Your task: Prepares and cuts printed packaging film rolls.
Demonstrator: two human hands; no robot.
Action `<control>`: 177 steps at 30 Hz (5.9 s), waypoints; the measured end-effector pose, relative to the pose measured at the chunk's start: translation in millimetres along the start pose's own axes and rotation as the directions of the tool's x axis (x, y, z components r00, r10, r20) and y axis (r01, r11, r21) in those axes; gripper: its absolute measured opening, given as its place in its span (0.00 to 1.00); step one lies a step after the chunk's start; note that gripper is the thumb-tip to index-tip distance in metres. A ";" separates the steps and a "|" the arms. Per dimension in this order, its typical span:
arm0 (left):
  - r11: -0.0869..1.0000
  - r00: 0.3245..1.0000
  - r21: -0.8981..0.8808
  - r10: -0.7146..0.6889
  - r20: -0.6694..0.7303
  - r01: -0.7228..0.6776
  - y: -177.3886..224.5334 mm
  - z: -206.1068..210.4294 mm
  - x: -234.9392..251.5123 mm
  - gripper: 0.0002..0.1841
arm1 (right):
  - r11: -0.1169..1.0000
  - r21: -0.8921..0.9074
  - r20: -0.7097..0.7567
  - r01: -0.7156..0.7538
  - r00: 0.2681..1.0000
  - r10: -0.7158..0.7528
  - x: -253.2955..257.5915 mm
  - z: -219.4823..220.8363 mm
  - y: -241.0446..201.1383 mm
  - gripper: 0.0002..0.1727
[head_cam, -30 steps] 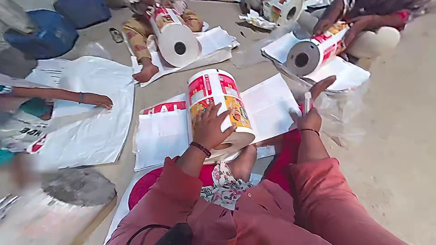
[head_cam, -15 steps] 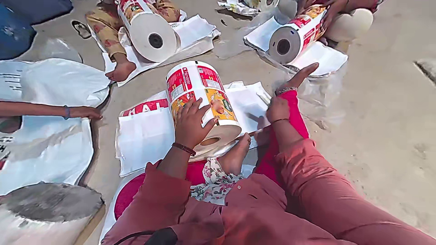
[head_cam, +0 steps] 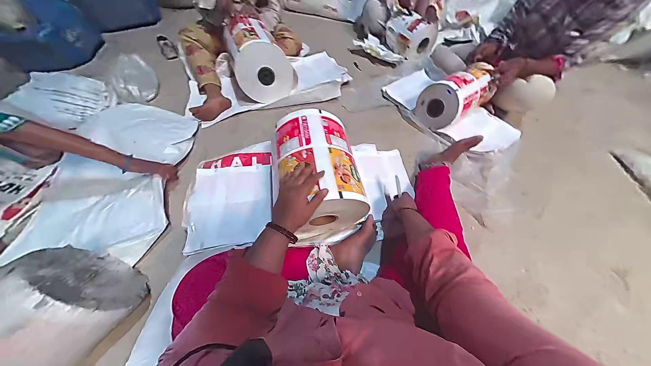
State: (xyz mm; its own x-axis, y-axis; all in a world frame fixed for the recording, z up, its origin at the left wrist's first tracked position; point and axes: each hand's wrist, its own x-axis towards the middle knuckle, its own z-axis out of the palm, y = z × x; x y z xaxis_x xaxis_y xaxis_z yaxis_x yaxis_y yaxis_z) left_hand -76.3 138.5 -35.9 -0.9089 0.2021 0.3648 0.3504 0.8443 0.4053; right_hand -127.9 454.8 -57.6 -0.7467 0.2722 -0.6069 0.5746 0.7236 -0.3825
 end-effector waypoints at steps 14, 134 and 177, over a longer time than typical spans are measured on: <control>0.970 0.991 -0.203 0.134 0.002 -0.131 -45.0 4.5 -20.9 0.41 | 0.719 0.230 -0.273 0.656 0.753 -0.599 -19.9 -9.9 -109.0 0.35; 0.967 0.936 -0.219 0.046 -0.348 -0.129 6.2 9.1 -28.3 0.10 | 0.645 -0.416 -0.154 0.641 0.650 -0.744 -143.9 16.2 -30.3 0.27; 0.401 0.502 -0.916 -0.798 -0.334 0.029 -108.4 -91.0 -51.2 0.11 | 0.731 -0.095 -0.353 0.676 0.664 -0.659 -121.4 14.9 -105.0 0.26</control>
State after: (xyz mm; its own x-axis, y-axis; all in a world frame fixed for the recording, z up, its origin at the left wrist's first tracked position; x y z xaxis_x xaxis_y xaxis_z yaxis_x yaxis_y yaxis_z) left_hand -47.2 -8.5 -22.2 -0.6602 -0.7381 0.1391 0.3213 -0.1102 0.9405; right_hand -92.6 336.3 45.9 -0.9928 -0.0724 0.0953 -0.1162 0.7731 -0.6236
